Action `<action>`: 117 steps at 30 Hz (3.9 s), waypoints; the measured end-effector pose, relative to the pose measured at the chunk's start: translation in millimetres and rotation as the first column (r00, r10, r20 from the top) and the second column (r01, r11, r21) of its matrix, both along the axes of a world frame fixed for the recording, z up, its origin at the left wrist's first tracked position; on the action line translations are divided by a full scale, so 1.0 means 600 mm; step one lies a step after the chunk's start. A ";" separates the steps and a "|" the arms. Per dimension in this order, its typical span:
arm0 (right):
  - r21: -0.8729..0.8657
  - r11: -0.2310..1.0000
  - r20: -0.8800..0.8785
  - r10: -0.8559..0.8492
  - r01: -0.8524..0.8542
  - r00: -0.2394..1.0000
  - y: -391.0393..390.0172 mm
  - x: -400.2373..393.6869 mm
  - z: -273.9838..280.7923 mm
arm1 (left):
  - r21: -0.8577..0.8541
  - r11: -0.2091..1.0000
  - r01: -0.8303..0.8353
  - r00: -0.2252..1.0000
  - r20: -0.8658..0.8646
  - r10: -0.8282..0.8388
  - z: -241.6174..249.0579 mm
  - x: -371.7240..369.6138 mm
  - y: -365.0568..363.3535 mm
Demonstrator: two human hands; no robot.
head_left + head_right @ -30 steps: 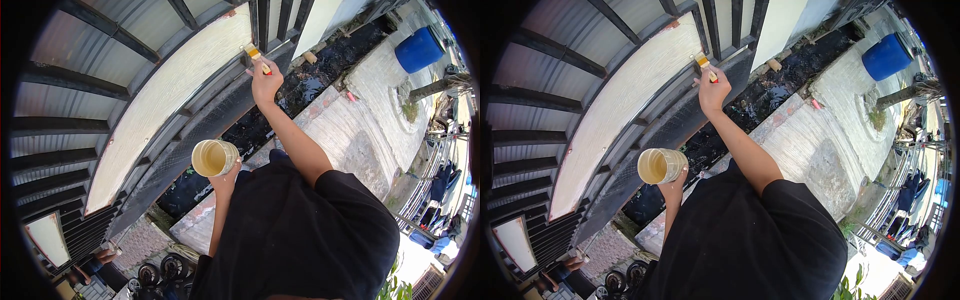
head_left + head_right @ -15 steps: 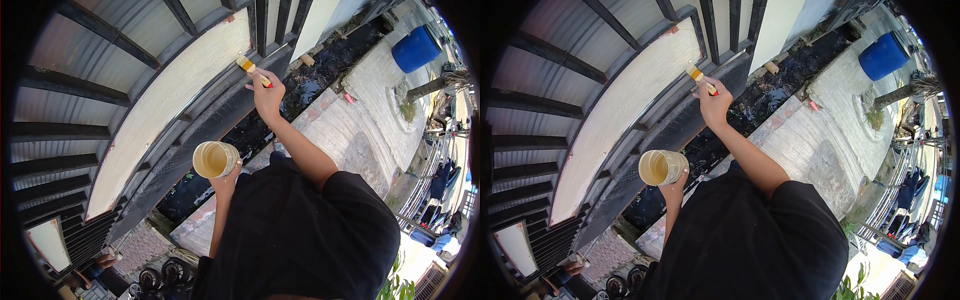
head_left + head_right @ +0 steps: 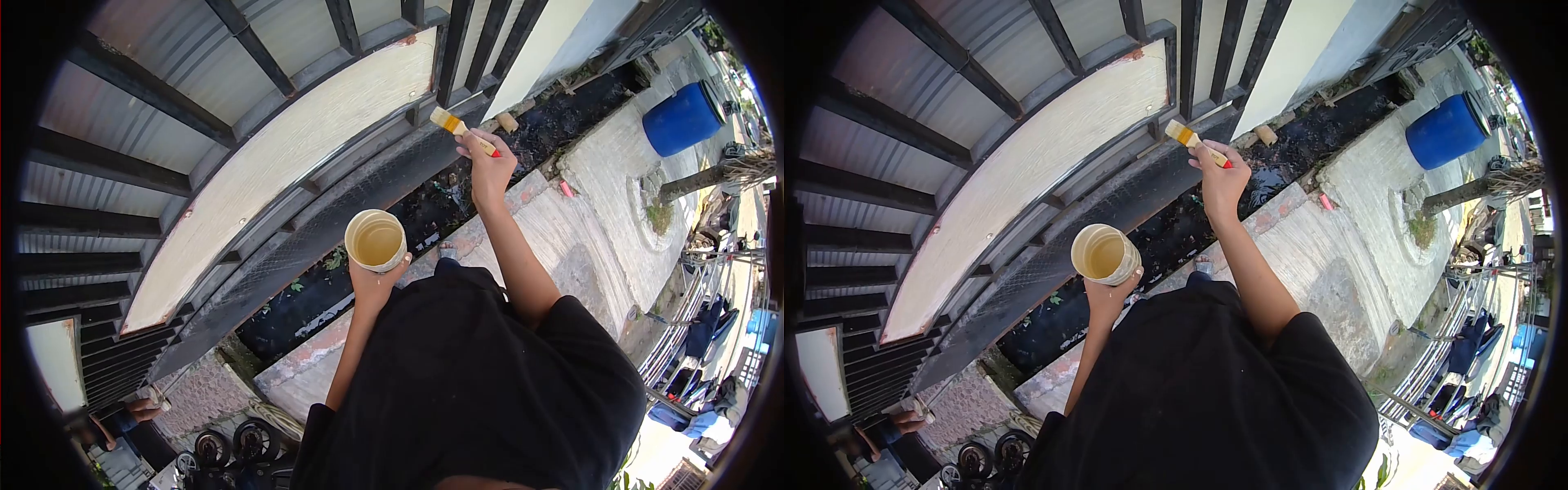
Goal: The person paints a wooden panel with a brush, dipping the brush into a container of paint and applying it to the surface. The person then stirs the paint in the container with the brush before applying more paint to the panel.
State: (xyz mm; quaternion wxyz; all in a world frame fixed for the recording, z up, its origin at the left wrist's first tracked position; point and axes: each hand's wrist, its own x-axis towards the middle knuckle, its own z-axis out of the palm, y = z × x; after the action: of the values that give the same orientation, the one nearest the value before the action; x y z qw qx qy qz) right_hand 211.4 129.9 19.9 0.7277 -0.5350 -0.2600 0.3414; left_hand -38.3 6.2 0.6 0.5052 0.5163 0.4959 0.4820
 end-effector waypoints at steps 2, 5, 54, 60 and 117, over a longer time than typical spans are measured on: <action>0.002 1.000 -0.026 0.010 -0.010 1.000 0.005 -0.002 0.002 | 0.004 1.000 0.003 1.000 0.004 -0.003 -0.006 -0.001 -0.002; -0.015 1.000 -0.097 -0.003 0.001 0.995 0.018 -0.006 0.002 | -0.027 1.000 0.014 1.000 0.017 -0.013 -0.033 -0.007 -0.006; -0.101 0.965 0.495 -0.164 0.244 0.854 0.133 -0.026 0.011 | -0.095 0.995 -0.005 0.999 0.049 0.010 -0.040 -0.005 -0.005; 0.104 0.969 0.378 -0.248 0.225 0.892 0.159 -0.023 0.011 | -0.023 1.000 0.004 1.000 0.019 -0.003 -0.027 -0.003 -0.006; 0.318 0.937 0.682 -0.333 0.145 0.651 0.127 -0.054 0.029 | -0.043 0.999 0.006 0.997 -0.071 -0.009 0.002 -0.008 0.003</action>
State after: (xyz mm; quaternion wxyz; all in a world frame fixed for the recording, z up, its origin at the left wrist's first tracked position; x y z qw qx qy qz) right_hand 179.2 206.2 37.3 0.6612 -0.5654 -0.4921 -0.0316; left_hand -42.9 7.8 1.6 0.4999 0.5241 0.5220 0.4504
